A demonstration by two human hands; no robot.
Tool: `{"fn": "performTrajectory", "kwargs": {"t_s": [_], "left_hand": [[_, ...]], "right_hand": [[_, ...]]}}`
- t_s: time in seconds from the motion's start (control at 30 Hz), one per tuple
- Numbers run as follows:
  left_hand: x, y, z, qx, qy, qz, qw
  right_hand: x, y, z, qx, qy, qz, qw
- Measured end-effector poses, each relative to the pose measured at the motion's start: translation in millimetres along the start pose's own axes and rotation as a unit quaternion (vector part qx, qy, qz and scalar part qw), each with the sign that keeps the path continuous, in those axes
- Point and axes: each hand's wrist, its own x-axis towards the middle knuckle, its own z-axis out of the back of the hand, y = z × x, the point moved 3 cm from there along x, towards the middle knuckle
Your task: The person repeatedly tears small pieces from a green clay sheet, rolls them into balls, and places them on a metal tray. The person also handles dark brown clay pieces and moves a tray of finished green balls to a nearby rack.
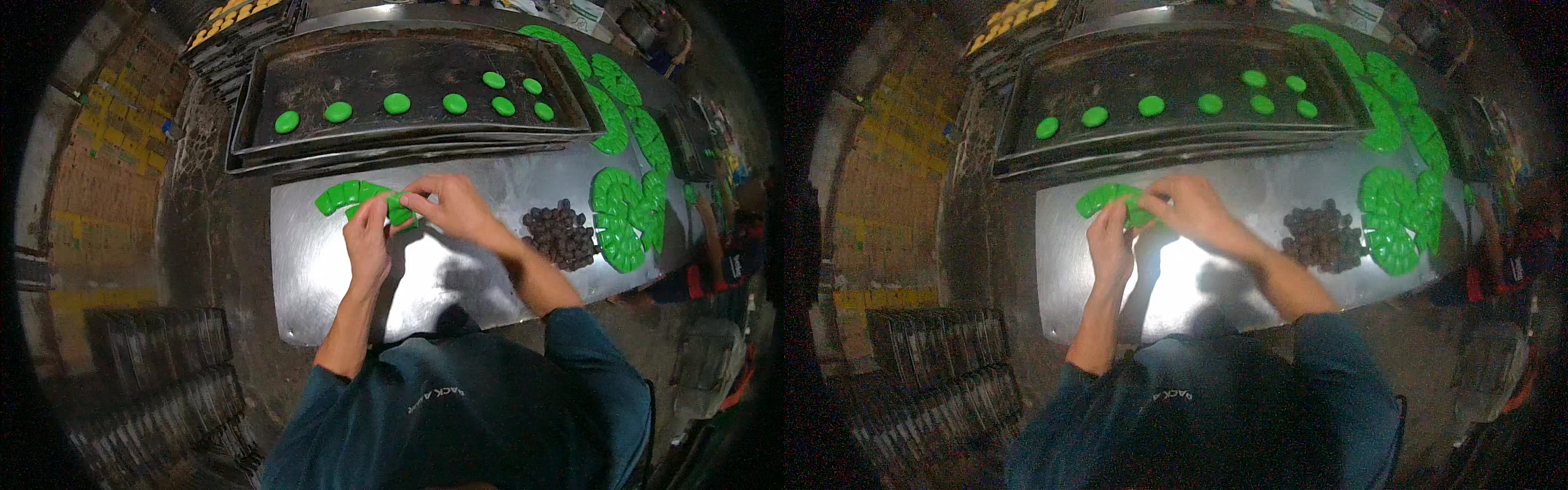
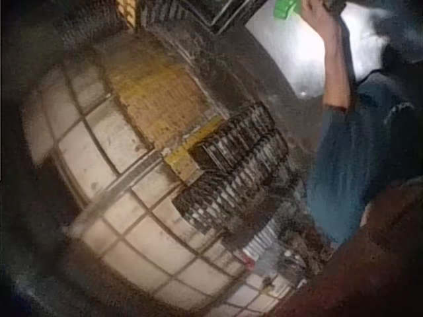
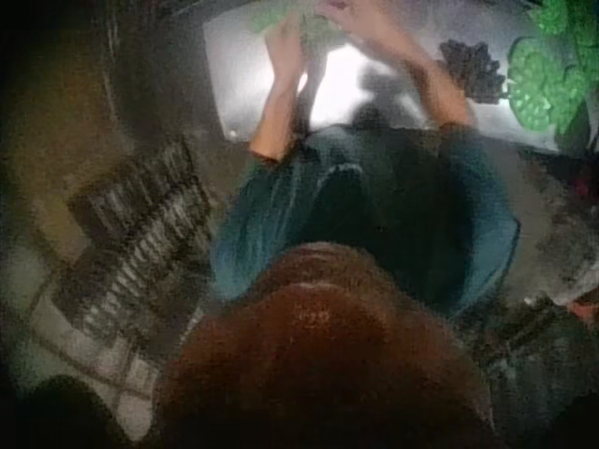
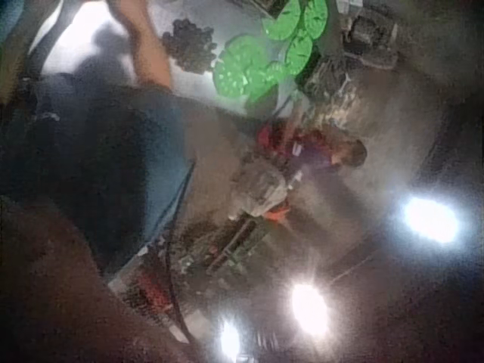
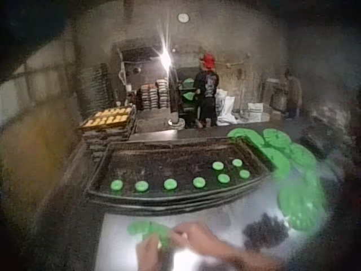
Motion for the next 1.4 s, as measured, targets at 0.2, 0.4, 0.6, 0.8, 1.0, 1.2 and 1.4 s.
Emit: {"fn": "performTrajectory", "kwargs": {"t_s": [0.2,0.4,0.6,0.8,1.0,1.2,1.4], "left_hand": [[-13.5,19.4,-6.9,0.281,-0.022,-0.323,0.904],[-52.7,27.6,7.8,0.118,0.057,-0.142,0.981],[-42.6,102.5,57.1,-0.107,0.142,0.202,0.963],[-36.9,99.0,75.2,0.191,0.168,0.178,0.951],[-20.5,102.0,44.9,0.108,0.17,0.185,0.962],[-16.9,130.8,-6.4,-0.041,0.079,0.211,0.973],[-12.3,104.5,-50.2,-0.174,0.105,0.226,0.953]], "right_hand": [[-54.7,46.8,-51.7,0.085,-0.416,-0.088,0.901],[-83.7,31.2,-39.3,0.2,-0.291,-0.205,0.913],[-138.5,30.2,-110.7,-0.304,-0.105,0.03,0.946],[-144.4,-86.2,-32.9,-0.394,0.06,-0.183,0.899],[-173.4,-166.4,24.9,-0.483,0.082,-0.08,0.868],[-141.2,-97.5,16.3,0.309,-0.205,-0.256,0.893],[-103.8,-60.6,-8.7,-0.025,-0.173,-0.05,0.983]]}}
